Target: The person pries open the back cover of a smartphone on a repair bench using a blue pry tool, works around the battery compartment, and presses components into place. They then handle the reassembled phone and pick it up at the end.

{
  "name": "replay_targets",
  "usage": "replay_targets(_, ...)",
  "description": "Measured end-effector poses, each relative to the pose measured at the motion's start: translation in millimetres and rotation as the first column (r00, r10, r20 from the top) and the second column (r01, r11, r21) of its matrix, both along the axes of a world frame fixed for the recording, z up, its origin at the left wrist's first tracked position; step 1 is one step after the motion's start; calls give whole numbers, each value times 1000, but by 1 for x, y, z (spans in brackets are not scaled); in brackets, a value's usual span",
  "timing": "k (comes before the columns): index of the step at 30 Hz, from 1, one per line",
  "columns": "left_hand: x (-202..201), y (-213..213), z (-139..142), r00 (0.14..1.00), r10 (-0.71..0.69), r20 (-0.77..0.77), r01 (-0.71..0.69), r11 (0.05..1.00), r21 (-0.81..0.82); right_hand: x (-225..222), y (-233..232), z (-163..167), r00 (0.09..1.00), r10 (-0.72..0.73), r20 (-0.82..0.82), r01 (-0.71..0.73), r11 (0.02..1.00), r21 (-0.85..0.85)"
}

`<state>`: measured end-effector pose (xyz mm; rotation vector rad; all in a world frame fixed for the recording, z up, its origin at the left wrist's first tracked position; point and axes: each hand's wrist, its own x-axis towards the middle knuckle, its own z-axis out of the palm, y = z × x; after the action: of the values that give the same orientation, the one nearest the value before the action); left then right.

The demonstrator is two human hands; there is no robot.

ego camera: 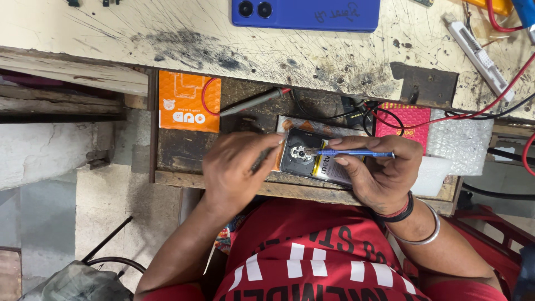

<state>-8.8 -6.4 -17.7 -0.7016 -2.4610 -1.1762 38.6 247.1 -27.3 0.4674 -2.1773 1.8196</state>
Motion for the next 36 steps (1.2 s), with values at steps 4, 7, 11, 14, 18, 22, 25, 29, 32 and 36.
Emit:
replay_targets(4,9,9,4,993,-83,78,78,995,63,3,-1,1,1000,-19,11,20,999,-26)
replay_targets(7,10,12,7,992,-100,82,96,994,48,4,0,1,1000,-2,9,2,1000,-18)
replay_targets(11,9,12,10,990,-110,88,106,993,49,4,2,1,999,35,37,-35,999,-3)
replay_targets(14,9,12,10,990,-113,83,109,993,50,4,2,2,998,33,49,-33,999,-1)
replay_targets(18,9,12,9,991,-113,65,109,993,54,3,3,2,998,25,53,-26,1000,8)
replay_targets(22,10,12,10,991,-114,69,111,992,52,3,3,2,999,24,34,-25,999,32)
replay_targets(25,9,12,10,990,-120,74,118,992,34,4,1,2,999,40,29,-41,999,11)
replay_targets(29,9,12,8,988,-131,80,130,991,17,6,0,3,999,16,37,-18,997,70)
replay_targets(32,9,12,7,987,-140,82,139,990,13,5,-1,3,998,40,44,-42,997,59)
replay_targets(36,9,13,6,986,-150,76,149,989,11,4,-2,2,998,61,9,-61,991,119)
